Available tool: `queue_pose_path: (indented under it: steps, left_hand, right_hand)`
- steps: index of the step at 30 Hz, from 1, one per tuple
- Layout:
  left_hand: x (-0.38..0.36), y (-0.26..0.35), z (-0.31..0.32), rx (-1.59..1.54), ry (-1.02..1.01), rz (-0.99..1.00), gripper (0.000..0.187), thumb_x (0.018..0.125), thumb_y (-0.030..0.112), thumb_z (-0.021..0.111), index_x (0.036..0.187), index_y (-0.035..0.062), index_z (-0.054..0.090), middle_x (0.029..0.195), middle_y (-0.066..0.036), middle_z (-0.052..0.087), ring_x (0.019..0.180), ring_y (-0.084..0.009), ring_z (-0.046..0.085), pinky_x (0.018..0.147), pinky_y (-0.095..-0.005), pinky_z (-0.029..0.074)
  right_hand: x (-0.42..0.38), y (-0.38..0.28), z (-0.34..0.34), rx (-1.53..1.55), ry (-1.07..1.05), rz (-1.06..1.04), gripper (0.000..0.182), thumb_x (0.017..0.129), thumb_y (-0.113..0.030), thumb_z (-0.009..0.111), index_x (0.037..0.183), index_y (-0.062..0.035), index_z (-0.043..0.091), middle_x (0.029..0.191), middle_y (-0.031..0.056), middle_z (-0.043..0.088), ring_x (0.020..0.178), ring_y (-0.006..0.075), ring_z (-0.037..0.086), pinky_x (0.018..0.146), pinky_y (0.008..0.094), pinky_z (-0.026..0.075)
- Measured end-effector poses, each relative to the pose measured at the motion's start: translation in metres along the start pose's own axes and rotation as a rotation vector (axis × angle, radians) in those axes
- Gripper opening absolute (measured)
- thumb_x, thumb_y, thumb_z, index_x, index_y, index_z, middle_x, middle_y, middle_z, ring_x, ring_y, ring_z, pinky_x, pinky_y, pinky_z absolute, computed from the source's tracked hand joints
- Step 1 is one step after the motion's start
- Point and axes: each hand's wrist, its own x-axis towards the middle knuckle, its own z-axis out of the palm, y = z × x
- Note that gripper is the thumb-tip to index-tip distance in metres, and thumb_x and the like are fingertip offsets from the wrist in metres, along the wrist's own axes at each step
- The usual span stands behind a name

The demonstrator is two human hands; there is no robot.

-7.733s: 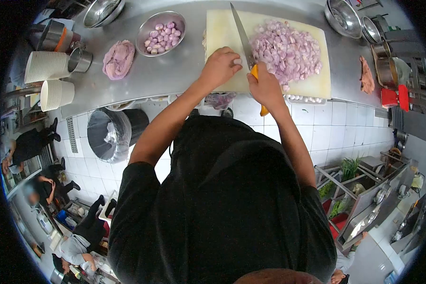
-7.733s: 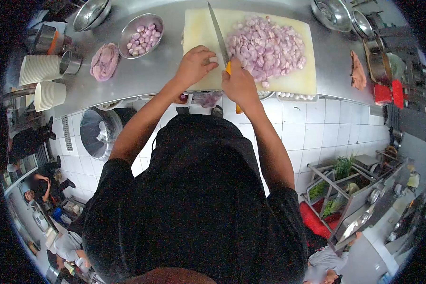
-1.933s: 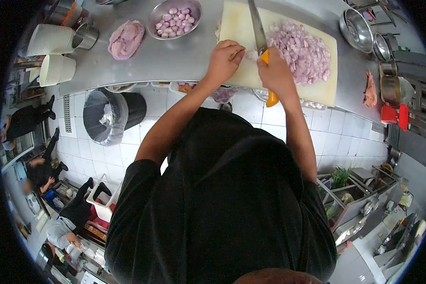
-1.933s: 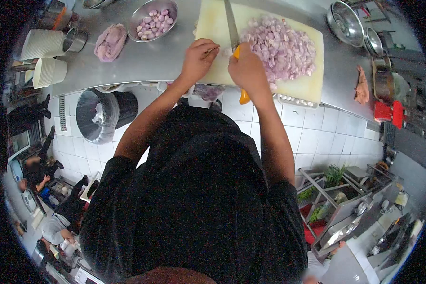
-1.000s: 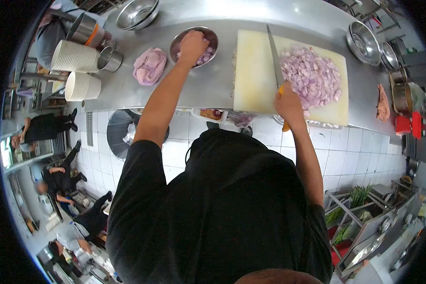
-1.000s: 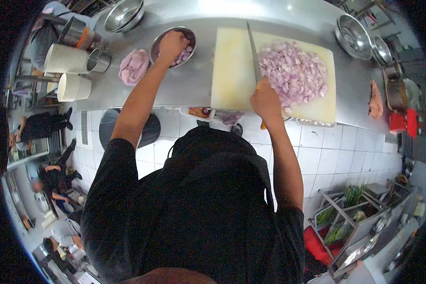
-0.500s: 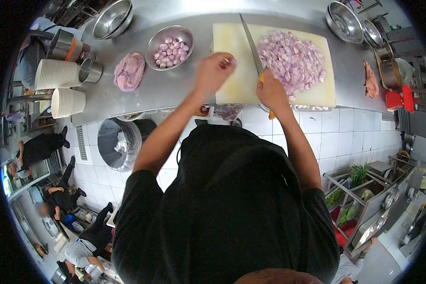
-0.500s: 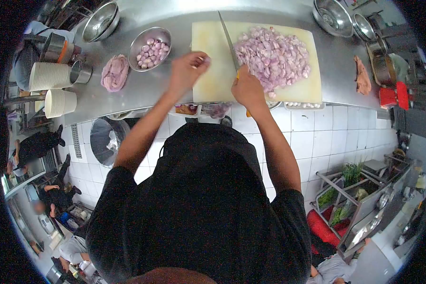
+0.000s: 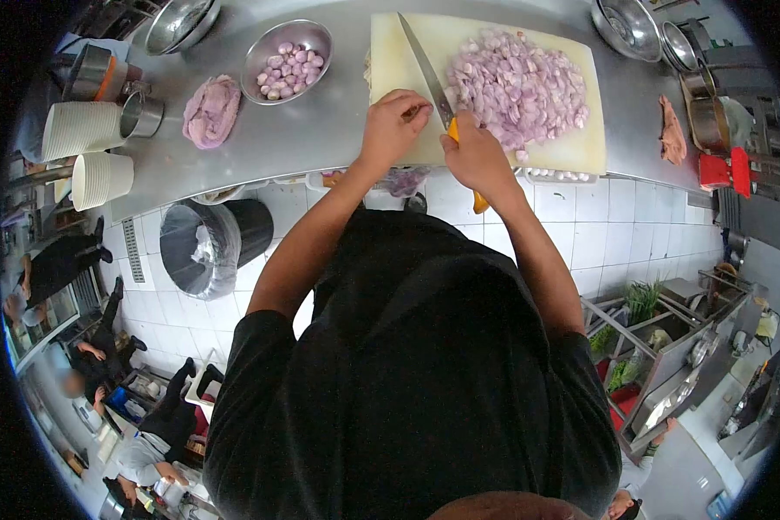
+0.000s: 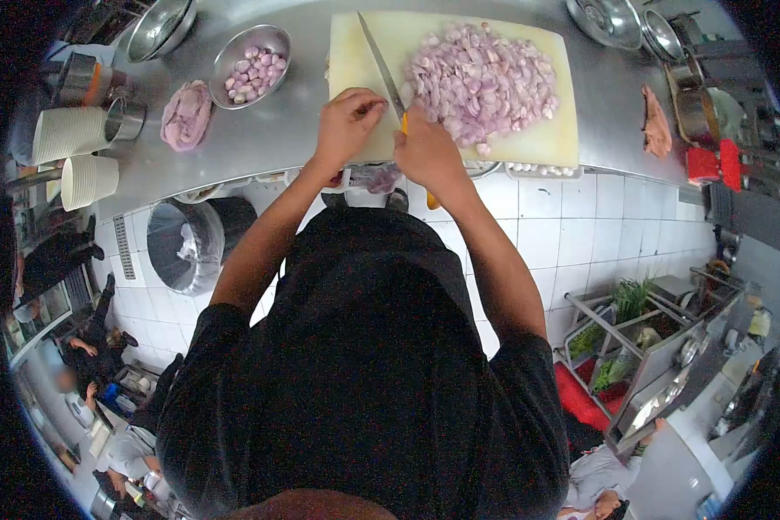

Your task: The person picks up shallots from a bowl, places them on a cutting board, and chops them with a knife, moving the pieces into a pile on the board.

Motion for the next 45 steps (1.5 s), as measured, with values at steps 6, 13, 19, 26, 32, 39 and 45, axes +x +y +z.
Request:
queue_pose_path:
  steps: [6, 13, 19, 26, 32, 39, 45]
  left_hand:
    - [0.001, 0.000, -0.003, 0.035, 0.007, 0.016, 0.012, 0.082, 0.008, 0.073, 0.091, 0.0007, 0.073, 0.091, -0.011, 0.070, 0.074, -0.0229, 0.069, 0.068, -0.0304, 0.056]
    - [0.000, -0.003, -0.002, -0.011, 0.036, 0.024, 0.012, 0.081, 0.007, 0.073, 0.091, 0.0011, 0.073, 0.092, -0.011, 0.070, 0.073, -0.0234, 0.068, 0.068, -0.0315, 0.056]
    - [0.000, -0.004, -0.003, 0.056, 0.018, 0.074, 0.013, 0.081, 0.008, 0.072, 0.092, 0.0014, 0.074, 0.092, -0.011, 0.070, 0.073, -0.0256, 0.069, 0.069, -0.0325, 0.056]
    - [-0.003, -0.006, 0.000, 0.033, 0.044, 0.066, 0.013, 0.081, 0.008, 0.071, 0.091, 0.0008, 0.074, 0.091, -0.012, 0.070, 0.073, -0.0269, 0.068, 0.068, -0.0333, 0.056]
    - [0.000, -0.001, -0.003, 0.042, 0.017, 0.043, 0.014, 0.082, 0.009, 0.071, 0.092, -0.0005, 0.073, 0.091, -0.012, 0.071, 0.073, -0.0270, 0.069, 0.068, -0.0325, 0.056]
    - [-0.004, -0.001, 0.000, 0.098, 0.022, 0.036, 0.017, 0.079, 0.010, 0.073, 0.095, 0.0028, 0.074, 0.097, -0.011, 0.071, 0.083, -0.0274, 0.069, 0.076, -0.0343, 0.056]
    - [0.000, -0.003, 0.009, 0.287, -0.007, 0.200, 0.026, 0.077, 0.011, 0.074, 0.102, 0.0064, 0.073, 0.102, -0.010, 0.069, 0.099, -0.0297, 0.063, 0.089, -0.0387, 0.052]
  right_hand:
    - [-0.009, -0.028, -0.026, -0.034, -0.058, 0.014, 0.036, 0.090, -0.017, 0.057, 0.113, 0.0075, 0.043, 0.089, 0.0369, 0.064, 0.092, 0.0536, 0.063, 0.085, 0.0592, 0.047]
    - [0.018, -0.009, 0.012, 0.007, -0.055, 0.029, 0.034, 0.089, -0.014, 0.054, 0.111, 0.0090, 0.044, 0.089, 0.0376, 0.064, 0.091, 0.0525, 0.064, 0.085, 0.0591, 0.047]
    - [0.012, -0.026, -0.017, 0.028, -0.133, 0.034, 0.030, 0.091, -0.014, 0.054, 0.109, 0.0074, 0.042, 0.078, 0.0307, 0.064, 0.065, 0.0426, 0.064, 0.063, 0.0521, 0.051]
    - [0.028, 0.002, 0.006, 0.064, -0.050, -0.030, 0.027, 0.088, -0.011, 0.053, 0.106, 0.0080, 0.045, 0.083, 0.0339, 0.064, 0.083, 0.0502, 0.066, 0.077, 0.0560, 0.051]
    - [0.005, -0.047, -0.032, 0.188, -0.217, 0.191, 0.032, 0.087, -0.012, 0.054, 0.110, 0.0082, 0.043, 0.084, 0.0368, 0.063, 0.085, 0.0508, 0.065, 0.078, 0.0586, 0.050]
    - [0.028, -0.002, 0.014, 0.067, -0.053, 0.037, 0.036, 0.086, -0.013, 0.056, 0.114, 0.0076, 0.043, 0.092, 0.0340, 0.066, 0.092, 0.0494, 0.065, 0.082, 0.0564, 0.050]
    - [0.023, 0.019, 0.002, 0.003, -0.029, 0.013, 0.038, 0.089, -0.017, 0.056, 0.118, 0.0041, 0.043, 0.092, 0.0336, 0.065, 0.090, 0.0498, 0.064, 0.082, 0.0564, 0.049]
